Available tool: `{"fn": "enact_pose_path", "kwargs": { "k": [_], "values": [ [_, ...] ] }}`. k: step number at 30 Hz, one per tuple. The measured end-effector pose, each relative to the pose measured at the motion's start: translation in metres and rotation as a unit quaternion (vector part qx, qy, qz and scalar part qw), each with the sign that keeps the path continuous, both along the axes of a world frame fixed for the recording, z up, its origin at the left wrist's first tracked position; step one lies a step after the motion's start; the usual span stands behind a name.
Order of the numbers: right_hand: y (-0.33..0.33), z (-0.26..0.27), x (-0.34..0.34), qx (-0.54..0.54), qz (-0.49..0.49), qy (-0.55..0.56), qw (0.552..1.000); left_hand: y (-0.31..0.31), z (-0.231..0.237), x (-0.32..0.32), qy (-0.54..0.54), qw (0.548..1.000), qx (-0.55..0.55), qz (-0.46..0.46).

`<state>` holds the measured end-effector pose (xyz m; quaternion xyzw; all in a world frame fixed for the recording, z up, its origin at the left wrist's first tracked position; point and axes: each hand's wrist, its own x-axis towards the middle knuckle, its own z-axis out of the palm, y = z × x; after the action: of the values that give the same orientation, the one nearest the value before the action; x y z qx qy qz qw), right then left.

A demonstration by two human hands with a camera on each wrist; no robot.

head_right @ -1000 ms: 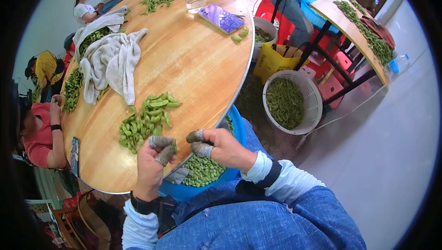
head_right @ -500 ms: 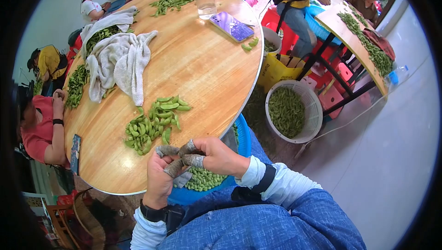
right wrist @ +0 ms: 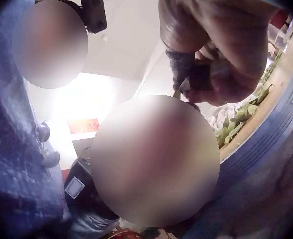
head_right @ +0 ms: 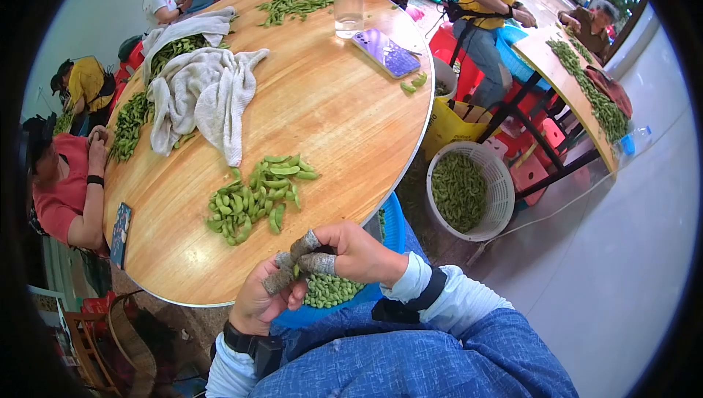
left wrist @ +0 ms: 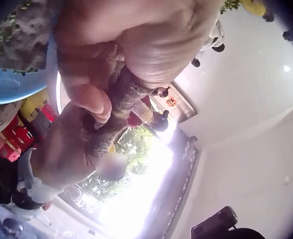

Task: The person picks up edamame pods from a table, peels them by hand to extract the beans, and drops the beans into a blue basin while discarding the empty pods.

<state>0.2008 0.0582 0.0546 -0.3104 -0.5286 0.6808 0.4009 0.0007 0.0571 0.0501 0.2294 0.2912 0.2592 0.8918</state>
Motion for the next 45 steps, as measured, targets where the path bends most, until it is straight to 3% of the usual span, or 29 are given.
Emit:
{"fn": "enact_pose_path", "kwargs": {
  "k": [4,11,25,41,45],
  "values": [
    [-0.005,0.007,-0.006,0.030,-0.086,-0.083,0.992,-0.004,-0.005,0.002,0.017,0.997,0.006,0.077],
    [-0.014,0.010,-0.006,0.000,-0.066,-0.064,0.996,-0.008,-0.003,0.010,0.020,0.992,0.013,0.126],
    [-0.018,0.012,-0.007,-0.061,-0.065,0.003,0.996,-0.012,0.003,0.014,0.098,0.985,0.061,0.128],
    [-0.021,0.011,-0.001,-0.083,-0.062,-0.010,0.995,-0.017,0.017,0.028,0.215,0.951,0.165,0.152],
    [-0.022,0.008,0.000,-0.061,-0.072,-0.025,0.995,-0.016,0.014,0.027,0.196,0.959,0.156,0.130]
  ]
}}
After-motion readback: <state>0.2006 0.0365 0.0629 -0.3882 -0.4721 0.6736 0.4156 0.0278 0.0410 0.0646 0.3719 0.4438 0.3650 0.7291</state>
